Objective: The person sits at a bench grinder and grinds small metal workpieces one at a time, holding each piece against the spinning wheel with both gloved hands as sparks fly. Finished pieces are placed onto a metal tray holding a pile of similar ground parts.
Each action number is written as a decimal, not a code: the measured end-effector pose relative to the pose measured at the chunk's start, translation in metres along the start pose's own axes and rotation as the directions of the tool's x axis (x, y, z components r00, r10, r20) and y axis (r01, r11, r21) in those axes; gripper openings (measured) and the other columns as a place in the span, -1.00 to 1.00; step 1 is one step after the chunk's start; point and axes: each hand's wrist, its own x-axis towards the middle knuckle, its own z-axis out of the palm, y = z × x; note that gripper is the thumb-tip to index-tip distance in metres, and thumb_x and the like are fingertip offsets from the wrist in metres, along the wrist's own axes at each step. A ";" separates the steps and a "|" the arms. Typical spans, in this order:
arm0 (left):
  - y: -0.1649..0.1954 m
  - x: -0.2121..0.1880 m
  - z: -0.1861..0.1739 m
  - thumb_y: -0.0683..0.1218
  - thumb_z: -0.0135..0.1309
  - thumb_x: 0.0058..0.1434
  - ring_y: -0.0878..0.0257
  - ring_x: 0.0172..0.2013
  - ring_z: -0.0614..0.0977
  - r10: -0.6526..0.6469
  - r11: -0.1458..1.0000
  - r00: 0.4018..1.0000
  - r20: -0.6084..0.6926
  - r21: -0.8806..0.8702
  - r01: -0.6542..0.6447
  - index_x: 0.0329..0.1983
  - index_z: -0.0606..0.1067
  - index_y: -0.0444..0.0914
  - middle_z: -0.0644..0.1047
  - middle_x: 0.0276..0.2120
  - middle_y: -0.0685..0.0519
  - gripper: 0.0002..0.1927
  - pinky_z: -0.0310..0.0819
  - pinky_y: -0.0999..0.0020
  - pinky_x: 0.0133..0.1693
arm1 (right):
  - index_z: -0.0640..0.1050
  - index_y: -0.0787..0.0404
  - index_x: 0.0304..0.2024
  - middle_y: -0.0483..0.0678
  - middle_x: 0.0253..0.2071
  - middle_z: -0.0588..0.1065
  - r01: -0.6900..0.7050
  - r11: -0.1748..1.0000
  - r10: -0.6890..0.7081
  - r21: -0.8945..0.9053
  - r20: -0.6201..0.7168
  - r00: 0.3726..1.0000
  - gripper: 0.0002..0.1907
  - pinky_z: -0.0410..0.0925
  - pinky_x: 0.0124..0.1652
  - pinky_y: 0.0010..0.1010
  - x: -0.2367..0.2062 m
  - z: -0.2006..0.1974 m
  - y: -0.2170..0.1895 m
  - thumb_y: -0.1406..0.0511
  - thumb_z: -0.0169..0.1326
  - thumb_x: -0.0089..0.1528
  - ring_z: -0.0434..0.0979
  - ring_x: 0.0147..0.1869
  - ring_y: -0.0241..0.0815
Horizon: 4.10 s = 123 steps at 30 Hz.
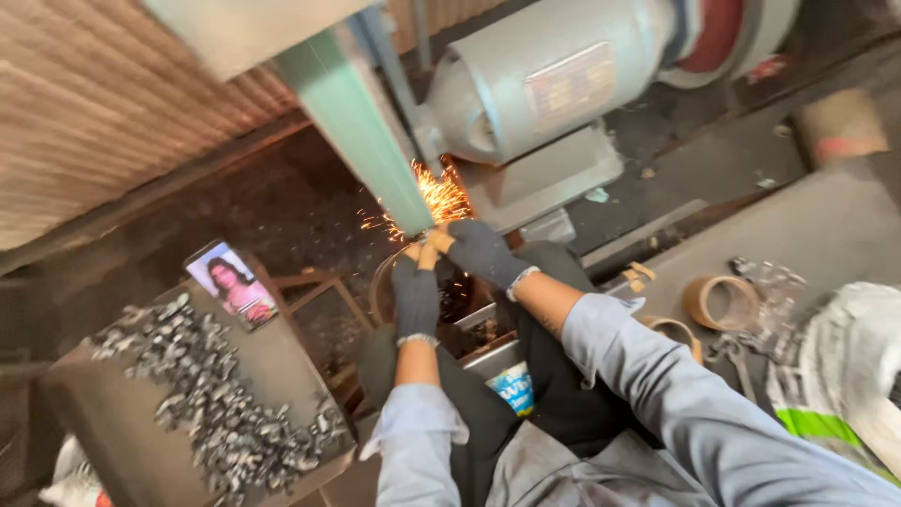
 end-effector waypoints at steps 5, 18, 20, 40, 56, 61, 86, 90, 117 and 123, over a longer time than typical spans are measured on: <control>-0.007 -0.005 0.001 -0.10 0.04 0.38 0.26 -0.08 0.60 0.081 0.995 0.994 -0.066 0.058 -0.077 0.08 0.55 -0.37 0.65 -0.08 -0.05 -0.70 0.47 0.36 0.02 | 0.64 0.20 -0.02 0.17 -0.25 0.60 0.004 1.000 -0.004 -0.007 0.008 1.000 -0.61 0.43 -0.16 -0.24 -0.004 -0.003 -0.012 0.07 0.08 0.30 0.66 -0.16 0.03; 0.006 -0.017 0.007 -0.07 0.04 0.39 0.17 -0.05 0.63 0.207 0.959 0.972 -0.108 0.221 -0.180 0.10 0.53 -0.36 0.63 -0.05 -0.09 -0.67 0.48 0.29 0.02 | 0.57 0.21 0.11 0.14 -0.09 0.61 0.025 0.994 -0.030 0.110 0.042 0.999 -0.57 0.41 -0.07 -0.33 -0.032 -0.027 -0.040 0.09 0.04 0.32 0.61 -0.03 -0.04; -0.002 -0.011 0.005 -0.07 0.03 0.40 0.19 -0.05 0.60 0.162 0.978 0.982 -0.093 0.147 -0.147 0.10 0.53 -0.37 0.63 -0.06 -0.08 -0.68 0.45 0.30 0.03 | 0.62 0.19 0.06 0.15 -0.13 0.62 -0.042 0.998 0.043 -0.040 0.020 0.999 -0.54 0.42 -0.07 -0.29 -0.015 -0.016 -0.024 0.04 0.05 0.29 0.62 -0.05 -0.03; 0.034 -0.034 -0.009 -0.06 0.16 0.27 0.23 -0.20 0.63 0.068 0.963 0.986 0.155 0.249 -0.106 0.08 0.56 -0.35 0.64 -0.19 -0.05 -0.63 0.52 0.33 -0.14 | 0.54 0.30 0.15 0.29 0.23 0.48 0.535 0.835 -0.530 -0.130 0.072 0.845 -0.61 0.40 0.05 -0.25 -0.049 -0.045 -0.021 0.21 0.06 0.35 0.54 0.14 0.18; -0.010 0.000 0.038 0.00 -0.03 0.48 0.36 -0.28 0.47 0.091 0.976 0.981 -0.169 -0.182 -0.122 -0.09 0.54 -0.41 0.53 -0.34 0.08 -0.66 0.38 0.42 -0.20 | 0.61 0.36 -0.13 -0.06 -0.31 0.59 -0.057 0.947 0.003 0.316 0.168 0.986 -0.74 0.42 -0.18 -0.42 0.008 -0.036 -0.009 0.25 0.15 0.32 0.53 -0.21 -0.33; -0.003 0.001 0.053 -0.03 0.02 0.46 0.31 -0.31 0.50 0.061 0.967 0.980 -0.188 -0.231 -0.104 -0.03 0.57 -0.41 0.56 -0.33 0.08 -0.68 0.39 0.37 -0.25 | 0.64 0.37 -0.15 -0.13 -0.30 0.58 0.013 0.955 -0.054 0.296 0.130 0.990 -0.74 0.40 -0.21 -0.46 0.003 -0.043 0.002 0.25 0.15 0.33 0.50 -0.22 -0.36; -0.002 -0.001 0.000 -0.05 -0.01 0.41 0.40 -0.49 0.51 -0.153 0.979 0.988 -0.007 -0.137 0.150 -0.06 0.55 -0.35 0.53 -0.42 0.12 -0.73 0.46 0.46 -0.42 | 0.64 0.32 -0.05 -0.12 -0.23 0.63 -0.070 0.911 0.016 0.407 0.135 0.991 -0.73 0.43 -0.18 -0.48 0.003 -0.014 -0.007 0.25 0.10 0.33 0.55 -0.17 -0.37; -0.014 0.001 0.009 -0.05 0.02 0.44 0.41 -0.47 0.43 -0.067 0.986 0.997 0.033 -0.148 0.071 -0.13 0.54 -0.37 0.45 -0.44 0.13 -0.74 0.39 0.44 -0.43 | 0.62 0.34 -0.04 -0.09 -0.19 0.63 -0.101 0.882 0.064 0.460 0.095 0.993 -0.70 0.44 -0.13 -0.41 -0.005 -0.019 0.009 0.23 0.11 0.33 0.55 -0.13 -0.34; 0.052 -0.114 -0.196 -0.20 0.06 0.13 -0.12 -0.21 0.60 0.584 0.521 0.765 -0.272 0.848 -0.096 0.04 0.55 -0.33 0.58 -0.18 -0.26 -0.63 0.48 0.05 -0.19 | 0.56 0.19 0.06 0.12 -0.02 0.58 0.119 0.963 0.040 -0.244 0.560 0.827 -0.54 0.40 0.03 -0.23 -0.092 0.017 -0.071 0.08 0.16 0.22 0.59 0.07 0.02; 0.061 -0.153 -0.013 -0.10 0.14 0.17 -0.04 -0.15 0.64 0.579 0.336 0.805 0.126 0.863 -0.377 0.00 0.57 -0.31 0.62 -0.15 -0.19 -0.66 0.49 0.14 -0.12 | 0.49 0.29 0.07 0.02 -0.03 0.54 -0.441 0.258 0.190 0.859 0.403 0.895 -0.71 0.44 0.02 -0.22 -0.102 0.010 -0.046 0.33 0.11 0.31 0.56 0.02 -0.09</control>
